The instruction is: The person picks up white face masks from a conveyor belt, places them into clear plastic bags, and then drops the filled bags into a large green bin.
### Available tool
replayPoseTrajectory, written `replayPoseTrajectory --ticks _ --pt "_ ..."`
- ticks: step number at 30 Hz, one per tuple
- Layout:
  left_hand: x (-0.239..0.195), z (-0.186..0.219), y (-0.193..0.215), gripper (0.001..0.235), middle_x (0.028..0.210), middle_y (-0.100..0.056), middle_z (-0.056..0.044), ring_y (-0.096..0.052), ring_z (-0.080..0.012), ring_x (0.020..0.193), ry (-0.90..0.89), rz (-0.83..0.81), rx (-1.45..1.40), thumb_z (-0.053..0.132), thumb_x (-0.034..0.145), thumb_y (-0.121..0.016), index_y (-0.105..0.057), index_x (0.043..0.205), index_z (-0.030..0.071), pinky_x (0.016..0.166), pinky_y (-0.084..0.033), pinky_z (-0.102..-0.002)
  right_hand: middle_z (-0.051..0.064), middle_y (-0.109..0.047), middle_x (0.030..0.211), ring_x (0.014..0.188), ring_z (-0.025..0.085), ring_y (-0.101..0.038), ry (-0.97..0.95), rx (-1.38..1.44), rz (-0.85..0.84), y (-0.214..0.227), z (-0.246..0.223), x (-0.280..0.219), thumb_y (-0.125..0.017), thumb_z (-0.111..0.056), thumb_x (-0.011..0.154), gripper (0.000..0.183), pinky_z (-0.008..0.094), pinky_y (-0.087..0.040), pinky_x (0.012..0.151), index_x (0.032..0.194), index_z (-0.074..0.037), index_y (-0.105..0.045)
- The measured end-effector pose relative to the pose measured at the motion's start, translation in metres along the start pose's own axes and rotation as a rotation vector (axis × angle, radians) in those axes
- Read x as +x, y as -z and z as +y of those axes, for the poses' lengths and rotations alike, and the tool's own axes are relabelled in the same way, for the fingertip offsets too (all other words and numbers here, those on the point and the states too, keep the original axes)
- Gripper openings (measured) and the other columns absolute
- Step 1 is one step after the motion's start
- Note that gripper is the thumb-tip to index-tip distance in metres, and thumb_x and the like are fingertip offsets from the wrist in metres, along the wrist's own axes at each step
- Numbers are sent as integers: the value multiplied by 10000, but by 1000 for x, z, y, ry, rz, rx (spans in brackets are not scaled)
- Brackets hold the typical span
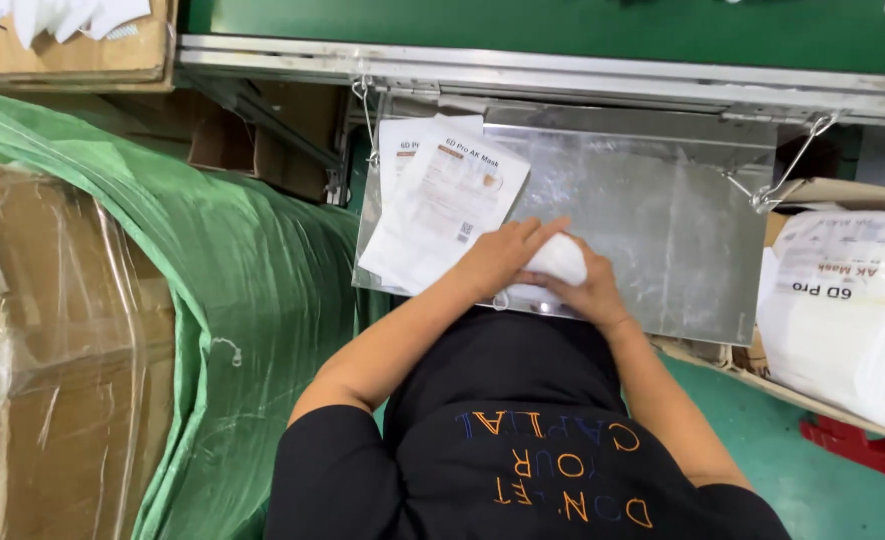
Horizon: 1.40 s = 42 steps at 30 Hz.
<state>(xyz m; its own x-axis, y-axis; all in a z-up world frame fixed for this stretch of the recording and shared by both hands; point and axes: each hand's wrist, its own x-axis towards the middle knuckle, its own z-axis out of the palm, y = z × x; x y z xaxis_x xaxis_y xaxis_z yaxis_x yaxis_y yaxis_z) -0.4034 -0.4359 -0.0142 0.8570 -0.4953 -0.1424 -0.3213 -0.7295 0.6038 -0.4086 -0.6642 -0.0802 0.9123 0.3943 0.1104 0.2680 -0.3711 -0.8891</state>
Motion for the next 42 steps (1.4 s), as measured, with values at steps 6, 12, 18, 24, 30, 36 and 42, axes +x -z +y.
replayPoseTrajectory --ticks 6,12,18,24,30,36,42 --pt "35 -95 44 409 1159 -628 -73 -637 -295 967 3 635 -65 169 790 -794 -671 1180 142 818 -535 -418 131 -708 1251 1118 242 -701 -466 758 89 37 -7 48 -792 -91 866 554 385 -575 989 1369 25 -589" --pt "34 -122 66 143 1002 -646 -65 -644 -271 875 -56 637 -13 109 872 -798 -753 1008 111 751 -542 -380 115 -692 1286 1151 215 -697 -545 869 288 67 5 89 -777 -108 891 530 359 -575 997 1364 21 -575" --pt "42 -36 95 231 1120 -667 -96 -641 -252 886 -405 583 -15 54 867 -717 -736 1091 105 733 -543 -358 140 -743 1203 1047 213 -720 -605 338 98 69 29 111 -818 -183 878 500 367 -591 908 1305 20 -656" --pt "61 -10 71 90 927 -561 -123 -613 -307 816 -396 325 126 110 891 -653 -592 934 61 695 -506 -440 106 -709 1209 1077 169 -665 -323 371 -90 87 -51 125 -874 -154 725 665 341 -553 929 1319 -15 -609" --pt "63 13 77 217 921 -604 -112 -623 -328 843 -381 279 -121 192 859 -730 -628 1001 63 706 -512 -440 76 -735 1188 1065 154 -680 -357 209 -8 106 -25 114 -838 -140 762 602 342 -554 931 1318 -32 -633" --pt "71 -11 83 264 927 -658 -88 -649 -304 877 -257 308 -293 191 812 -782 -725 1054 101 755 -531 -420 132 -706 1246 1104 238 -699 60 -166 95 140 -158 120 -798 -40 820 427 338 -547 953 1233 -3 -700" --pt "78 7 108 169 979 -676 -46 -657 -287 950 -476 232 -164 127 828 -773 -756 996 132 791 -532 -408 104 -714 1239 1124 214 -711 -68 657 -413 177 -142 141 -740 -72 863 306 345 -588 941 1167 -98 -721"
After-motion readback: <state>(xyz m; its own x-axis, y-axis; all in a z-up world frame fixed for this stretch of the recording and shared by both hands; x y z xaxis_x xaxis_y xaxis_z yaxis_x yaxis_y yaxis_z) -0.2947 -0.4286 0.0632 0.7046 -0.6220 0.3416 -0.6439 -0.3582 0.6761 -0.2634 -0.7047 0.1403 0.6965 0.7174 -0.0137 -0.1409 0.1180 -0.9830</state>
